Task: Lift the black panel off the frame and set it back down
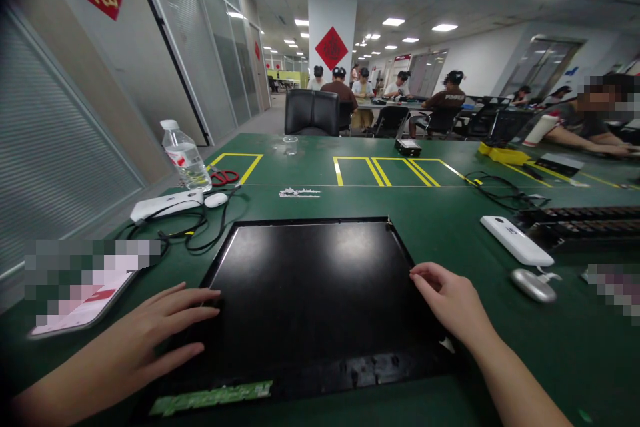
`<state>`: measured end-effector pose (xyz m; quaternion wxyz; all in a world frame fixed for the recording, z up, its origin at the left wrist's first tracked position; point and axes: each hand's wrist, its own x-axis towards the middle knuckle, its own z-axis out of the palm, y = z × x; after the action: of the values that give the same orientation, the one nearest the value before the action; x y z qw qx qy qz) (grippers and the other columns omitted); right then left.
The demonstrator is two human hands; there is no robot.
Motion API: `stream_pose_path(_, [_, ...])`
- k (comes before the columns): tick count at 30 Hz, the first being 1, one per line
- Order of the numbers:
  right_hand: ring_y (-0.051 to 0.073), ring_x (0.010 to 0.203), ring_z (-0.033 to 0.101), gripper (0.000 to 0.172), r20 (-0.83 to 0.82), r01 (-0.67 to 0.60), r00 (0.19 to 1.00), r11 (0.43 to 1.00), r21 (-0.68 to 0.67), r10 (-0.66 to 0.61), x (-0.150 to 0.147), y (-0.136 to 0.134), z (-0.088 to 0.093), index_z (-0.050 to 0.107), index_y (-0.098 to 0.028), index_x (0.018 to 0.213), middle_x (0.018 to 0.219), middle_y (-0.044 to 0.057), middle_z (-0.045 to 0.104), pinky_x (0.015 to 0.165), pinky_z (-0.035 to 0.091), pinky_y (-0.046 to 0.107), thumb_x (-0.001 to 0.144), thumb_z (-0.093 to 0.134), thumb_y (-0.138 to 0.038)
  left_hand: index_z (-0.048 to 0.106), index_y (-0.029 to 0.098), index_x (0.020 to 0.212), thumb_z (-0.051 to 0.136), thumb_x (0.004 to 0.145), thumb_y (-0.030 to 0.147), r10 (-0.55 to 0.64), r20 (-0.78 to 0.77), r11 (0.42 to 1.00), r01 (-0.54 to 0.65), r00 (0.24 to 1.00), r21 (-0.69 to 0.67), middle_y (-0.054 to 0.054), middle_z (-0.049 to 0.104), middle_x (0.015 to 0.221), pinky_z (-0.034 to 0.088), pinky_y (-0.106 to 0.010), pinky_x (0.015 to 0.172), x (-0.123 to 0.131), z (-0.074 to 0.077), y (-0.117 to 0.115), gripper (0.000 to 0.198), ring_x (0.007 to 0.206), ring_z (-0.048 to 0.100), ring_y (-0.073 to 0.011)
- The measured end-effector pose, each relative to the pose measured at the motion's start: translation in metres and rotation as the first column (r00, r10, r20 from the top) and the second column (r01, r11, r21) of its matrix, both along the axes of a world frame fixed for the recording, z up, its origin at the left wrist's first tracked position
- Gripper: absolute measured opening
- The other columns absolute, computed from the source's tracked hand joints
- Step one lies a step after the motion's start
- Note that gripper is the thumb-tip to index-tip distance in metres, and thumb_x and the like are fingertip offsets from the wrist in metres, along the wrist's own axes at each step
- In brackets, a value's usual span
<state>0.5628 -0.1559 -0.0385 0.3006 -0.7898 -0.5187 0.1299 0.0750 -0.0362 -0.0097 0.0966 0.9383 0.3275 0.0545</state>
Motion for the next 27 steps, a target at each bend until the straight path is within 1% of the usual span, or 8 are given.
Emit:
stream_pose_path(4, [0.022,0.074,0.071,0.031,-0.039,-0.008,0.999,0.999,0.034,0.009,0.000,0.000,0.000,0.074,-0.027,0.090,0.090,0.003,0.077,0.066,0.055,0.031,0.081,0.057,-0.052,0.068,0.035,0.122,0.058,0.090,0.042,0.035,-0.026,0.998,-0.034,0.999,0.043,-0.006,0.068,0.133,0.041,-0.057,0.107,0.002,-0.003,0.002,0.034,0.120,0.064,-0.0305])
stream_pose_path(6, [0.022,0.072,0.071,0.031,-0.043,-0.010,0.999,0.999,0.043,0.012,-0.001,-0.001,0.000,0.074,-0.027,0.089,0.089,0.003,0.077,0.065,0.055,0.031,0.081,0.058,-0.052,0.067,0.035,0.124,0.056,0.092,0.038,0.041,-0.027,0.997,-0.040,0.999,0.059,-0.006,0.068,0.133,0.039,-0.058,0.109,0.001,-0.007,0.003,0.034,0.119,0.064,-0.0298])
stream_pose_path(10, [0.022,0.073,0.071,0.031,-0.037,-0.015,0.999,0.999,0.052,0.017,-0.002,-0.002,0.002,0.073,-0.027,0.089,0.088,0.002,0.077,0.066,0.054,0.031,0.081,0.057,-0.052,0.061,0.037,0.130,0.049,0.093,0.019,0.007,0.006,0.997,-0.008,1.000,0.079,-0.004,0.066,0.135,0.029,-0.059,0.114,-0.003,-0.017,0.006,0.043,0.120,0.064,-0.0248])
stream_pose_path(13, [0.022,0.074,0.071,0.030,-0.030,-0.006,1.000,0.999,0.049,0.008,-0.002,-0.002,0.003,0.073,-0.027,0.088,0.087,0.002,0.077,0.069,0.054,0.032,0.081,0.057,-0.052,0.058,0.038,0.131,0.044,0.089,0.007,-0.005,0.024,0.997,0.003,1.000,0.076,-0.004,0.065,0.137,0.027,-0.061,0.114,-0.005,-0.023,0.008,0.054,0.123,0.061,-0.0239])
stream_pose_path(16, [0.023,0.077,0.071,0.031,-0.042,-0.009,0.999,0.998,0.063,0.012,0.000,-0.003,0.002,0.073,-0.026,0.088,0.087,0.003,0.077,0.072,0.054,0.033,0.082,0.056,-0.051,0.060,0.037,0.130,0.044,0.083,0.003,0.009,0.059,0.997,-0.014,0.998,0.080,-0.003,0.064,0.138,0.029,-0.059,0.114,-0.003,-0.025,0.007,0.061,0.124,0.060,-0.0242])
stream_pose_path(20, [0.024,0.082,0.072,0.031,-0.017,0.002,1.000,0.997,0.080,0.000,0.002,-0.004,0.002,0.073,-0.026,0.092,0.089,0.004,0.077,0.073,0.054,0.034,0.083,0.055,-0.049,0.066,0.035,0.122,0.043,0.077,0.001,0.058,0.128,0.989,-0.074,0.990,0.125,-0.001,0.065,0.136,0.034,-0.053,0.114,0.001,-0.026,0.001,0.061,0.124,0.059,-0.0250])
stream_pose_path(24, [0.022,0.074,0.070,0.031,0.046,0.016,0.999,0.999,0.046,-0.018,0.002,-0.003,0.003,0.074,-0.027,0.090,0.086,0.001,0.077,0.068,0.053,0.033,0.083,0.055,-0.050,0.067,0.038,0.121,0.045,0.075,0.003,0.064,0.129,0.989,-0.081,0.989,0.124,0.001,0.064,0.138,0.044,-0.049,0.108,0.002,-0.028,0.001,0.062,0.126,0.058,-0.0273])
stream_pose_path(27, [0.021,0.069,0.068,0.030,0.092,0.027,0.995,0.999,0.023,-0.029,0.001,-0.002,0.003,0.074,-0.028,0.089,0.082,0.000,0.076,0.063,0.051,0.032,0.081,0.055,-0.049,0.065,0.037,0.122,0.044,0.074,0.002,0.060,0.137,0.994,-0.072,0.989,0.087,0.001,0.062,0.141,0.050,-0.043,0.102,0.001,-0.029,0.002,0.063,0.122,0.061,-0.0264])
